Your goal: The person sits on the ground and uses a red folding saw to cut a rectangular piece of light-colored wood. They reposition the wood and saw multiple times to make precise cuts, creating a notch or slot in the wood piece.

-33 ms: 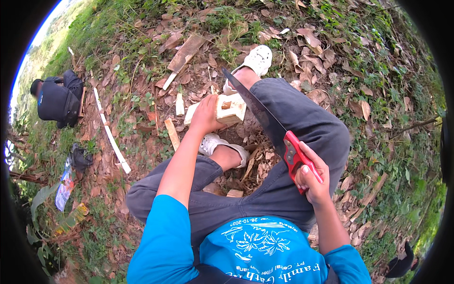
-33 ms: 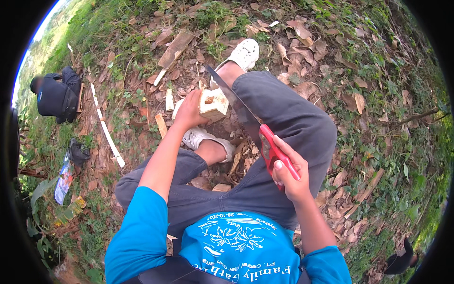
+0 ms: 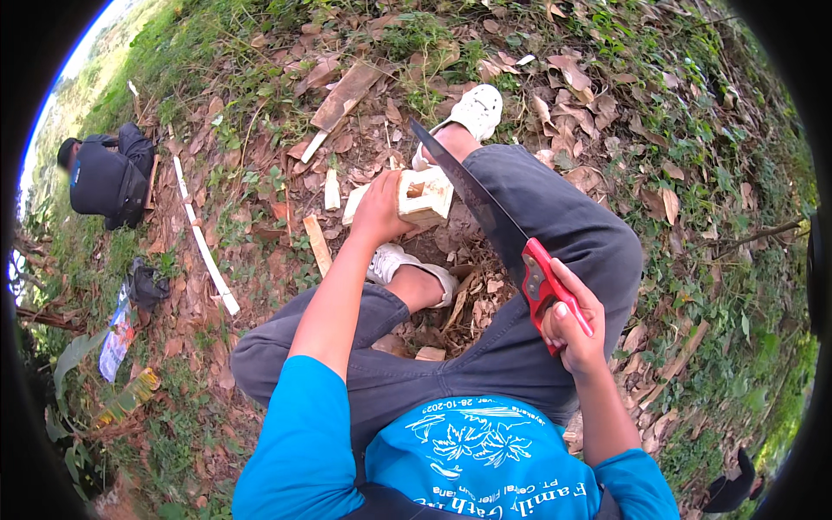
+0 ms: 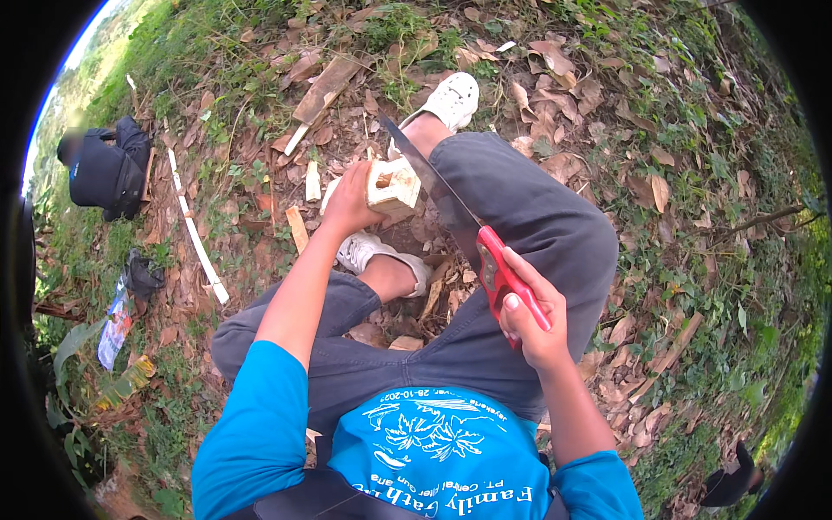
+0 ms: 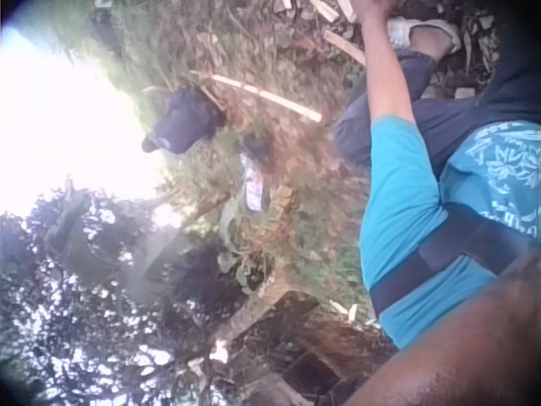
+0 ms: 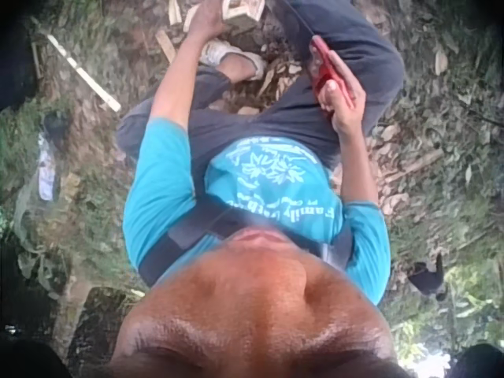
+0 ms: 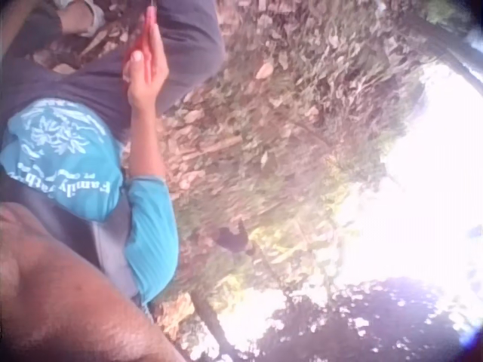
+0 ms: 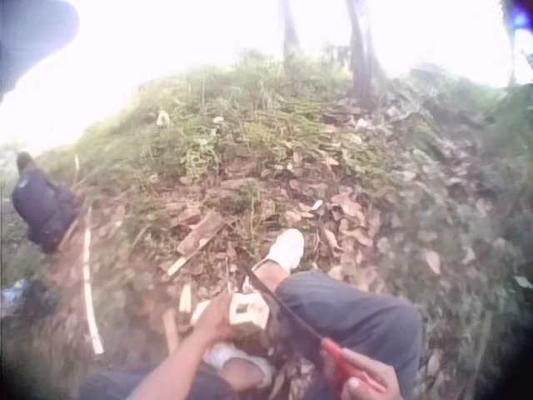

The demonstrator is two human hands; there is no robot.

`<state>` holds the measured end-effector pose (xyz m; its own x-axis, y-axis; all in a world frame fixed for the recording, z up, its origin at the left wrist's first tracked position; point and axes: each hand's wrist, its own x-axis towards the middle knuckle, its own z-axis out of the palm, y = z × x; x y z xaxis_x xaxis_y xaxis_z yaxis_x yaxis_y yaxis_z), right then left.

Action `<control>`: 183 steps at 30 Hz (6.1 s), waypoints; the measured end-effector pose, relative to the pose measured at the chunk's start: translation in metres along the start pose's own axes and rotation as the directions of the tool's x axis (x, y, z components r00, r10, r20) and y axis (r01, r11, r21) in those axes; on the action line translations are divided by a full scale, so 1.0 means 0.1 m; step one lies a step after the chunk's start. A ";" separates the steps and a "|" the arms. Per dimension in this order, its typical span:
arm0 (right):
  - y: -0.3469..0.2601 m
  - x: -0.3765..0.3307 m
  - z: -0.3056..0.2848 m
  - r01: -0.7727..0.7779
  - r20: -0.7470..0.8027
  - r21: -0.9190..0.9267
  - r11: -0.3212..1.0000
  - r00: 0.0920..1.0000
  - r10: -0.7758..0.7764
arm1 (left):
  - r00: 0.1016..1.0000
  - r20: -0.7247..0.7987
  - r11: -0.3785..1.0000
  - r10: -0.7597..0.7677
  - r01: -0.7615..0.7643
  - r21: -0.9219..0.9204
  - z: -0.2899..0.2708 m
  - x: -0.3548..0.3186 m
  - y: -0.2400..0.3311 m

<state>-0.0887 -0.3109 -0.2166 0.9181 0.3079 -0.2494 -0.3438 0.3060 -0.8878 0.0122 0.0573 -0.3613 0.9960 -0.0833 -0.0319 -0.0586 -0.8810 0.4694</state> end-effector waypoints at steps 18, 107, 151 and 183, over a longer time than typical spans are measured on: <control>-0.45 -0.06 0.56 0.088 0.099 -0.393 0.915 0.994 -0.053 | 0.932 -0.231 0.957 -0.281 0.254 -0.140 0.33 -0.14 -0.14; -0.05 0.53 0.85 0.187 0.190 -0.793 0.579 0.980 -0.056 | 0.497 -0.289 0.568 -0.818 0.776 -0.274 0.68 0.24 -0.37; 0.52 1.32 1.01 0.245 0.253 -0.719 0.650 0.964 -0.083 | 0.483 -0.413 0.621 -0.772 0.713 -0.326 0.82 0.19 -0.42; -0.16 0.45 0.89 0.058 0.107 -0.769 0.637 0.993 0.039 | 0.515 -0.297 0.591 -0.804 0.748 -0.302 0.68 0.20 -0.39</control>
<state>-0.0591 -0.2213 -0.1793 0.8776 0.4143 -0.2412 -0.0142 -0.4803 -0.8770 0.0295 0.0586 -0.4404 0.5798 0.8040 -0.1317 0.7311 -0.4421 0.5197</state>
